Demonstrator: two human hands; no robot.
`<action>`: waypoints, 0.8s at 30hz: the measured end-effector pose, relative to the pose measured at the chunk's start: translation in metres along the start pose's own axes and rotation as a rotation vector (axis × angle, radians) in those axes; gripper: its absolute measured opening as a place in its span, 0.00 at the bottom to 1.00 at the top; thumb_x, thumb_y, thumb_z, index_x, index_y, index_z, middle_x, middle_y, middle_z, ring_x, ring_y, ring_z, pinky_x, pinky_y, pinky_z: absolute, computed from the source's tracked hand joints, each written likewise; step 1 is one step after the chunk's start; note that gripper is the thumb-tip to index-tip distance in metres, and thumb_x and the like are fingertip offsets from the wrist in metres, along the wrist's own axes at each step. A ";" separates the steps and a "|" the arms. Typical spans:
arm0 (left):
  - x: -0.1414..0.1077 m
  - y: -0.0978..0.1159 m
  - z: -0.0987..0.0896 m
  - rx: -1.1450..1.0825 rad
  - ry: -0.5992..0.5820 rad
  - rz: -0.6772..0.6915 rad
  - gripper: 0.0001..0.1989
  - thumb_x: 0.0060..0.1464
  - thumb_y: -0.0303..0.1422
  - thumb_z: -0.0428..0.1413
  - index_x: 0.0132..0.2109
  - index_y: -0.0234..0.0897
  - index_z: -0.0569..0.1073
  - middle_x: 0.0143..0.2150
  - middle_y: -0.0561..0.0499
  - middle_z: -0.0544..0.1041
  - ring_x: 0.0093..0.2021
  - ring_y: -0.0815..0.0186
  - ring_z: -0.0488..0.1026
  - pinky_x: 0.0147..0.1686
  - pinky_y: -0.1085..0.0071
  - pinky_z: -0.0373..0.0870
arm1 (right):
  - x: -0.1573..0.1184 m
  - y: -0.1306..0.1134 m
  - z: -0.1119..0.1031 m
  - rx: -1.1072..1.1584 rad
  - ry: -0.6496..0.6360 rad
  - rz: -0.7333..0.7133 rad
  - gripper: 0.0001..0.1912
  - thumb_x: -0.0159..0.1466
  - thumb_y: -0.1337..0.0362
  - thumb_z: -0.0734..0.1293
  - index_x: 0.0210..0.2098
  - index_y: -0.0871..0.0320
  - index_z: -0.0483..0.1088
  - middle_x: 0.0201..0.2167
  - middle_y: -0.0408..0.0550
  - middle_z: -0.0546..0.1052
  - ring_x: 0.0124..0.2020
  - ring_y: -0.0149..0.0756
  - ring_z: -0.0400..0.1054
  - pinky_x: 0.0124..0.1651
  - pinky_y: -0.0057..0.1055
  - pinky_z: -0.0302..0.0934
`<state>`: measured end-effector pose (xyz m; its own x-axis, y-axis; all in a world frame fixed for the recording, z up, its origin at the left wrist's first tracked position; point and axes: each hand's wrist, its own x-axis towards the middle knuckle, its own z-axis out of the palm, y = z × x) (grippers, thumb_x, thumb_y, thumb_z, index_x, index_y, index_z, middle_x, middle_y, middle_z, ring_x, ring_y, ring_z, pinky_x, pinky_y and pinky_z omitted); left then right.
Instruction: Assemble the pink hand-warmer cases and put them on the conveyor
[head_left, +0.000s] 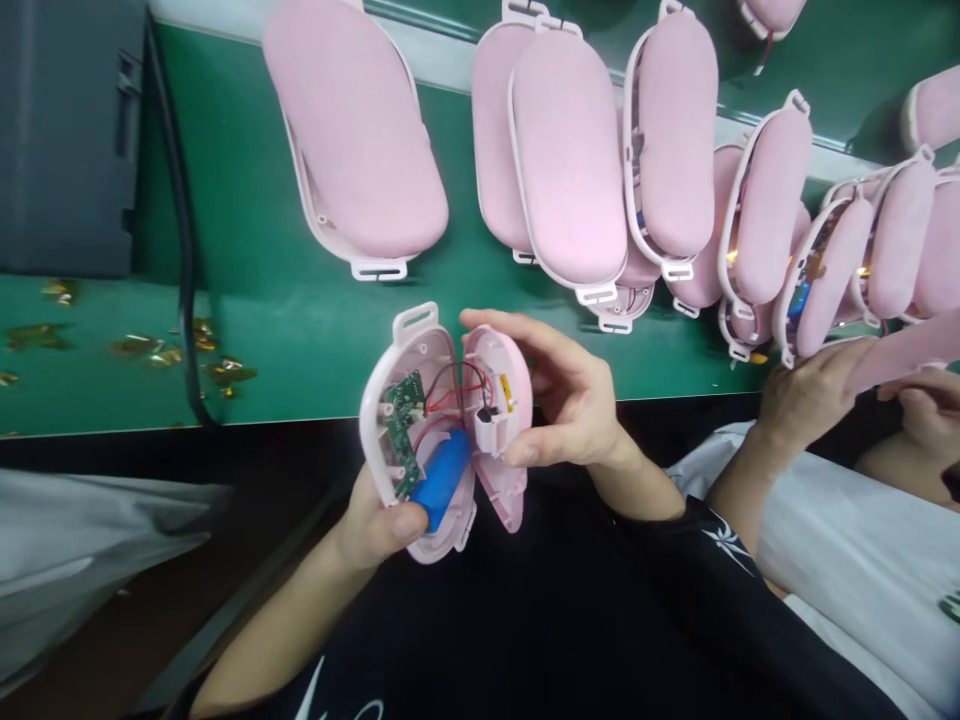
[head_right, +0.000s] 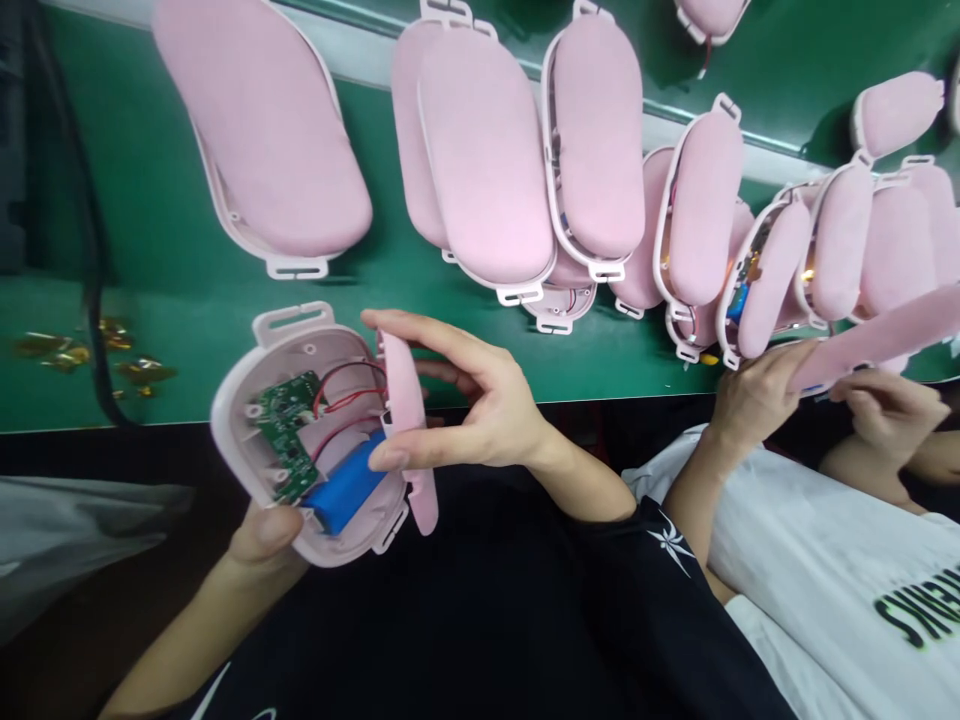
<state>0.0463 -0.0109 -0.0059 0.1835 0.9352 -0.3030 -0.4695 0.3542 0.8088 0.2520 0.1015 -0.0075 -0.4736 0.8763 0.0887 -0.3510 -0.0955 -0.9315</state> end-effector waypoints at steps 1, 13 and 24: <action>0.002 0.001 0.002 -0.011 0.003 0.006 0.38 0.55 0.56 0.69 0.67 0.45 0.77 0.61 0.42 0.83 0.61 0.41 0.81 0.61 0.46 0.82 | 0.001 -0.002 0.000 0.000 -0.014 0.051 0.48 0.55 0.47 0.86 0.70 0.52 0.71 0.70 0.54 0.76 0.70 0.49 0.73 0.68 0.43 0.76; 0.021 0.012 0.011 0.019 -0.064 0.051 0.39 0.57 0.54 0.71 0.70 0.47 0.75 0.64 0.45 0.82 0.59 0.48 0.81 0.58 0.57 0.81 | 0.001 -0.009 0.006 0.078 0.077 0.182 0.48 0.50 0.51 0.89 0.67 0.49 0.74 0.69 0.50 0.76 0.69 0.49 0.73 0.65 0.42 0.78; 0.025 0.020 0.020 0.085 -0.032 -0.014 0.33 0.56 0.56 0.71 0.61 0.44 0.81 0.58 0.46 0.84 0.53 0.51 0.82 0.51 0.58 0.81 | 0.006 -0.012 0.010 0.040 0.087 0.253 0.48 0.50 0.50 0.88 0.66 0.51 0.74 0.68 0.51 0.77 0.66 0.47 0.76 0.65 0.41 0.78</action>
<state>0.0590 0.0194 0.0125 0.2175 0.9290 -0.2993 -0.3923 0.3640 0.8447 0.2459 0.1032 0.0078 -0.4801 0.8591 -0.1772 -0.2625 -0.3335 -0.9055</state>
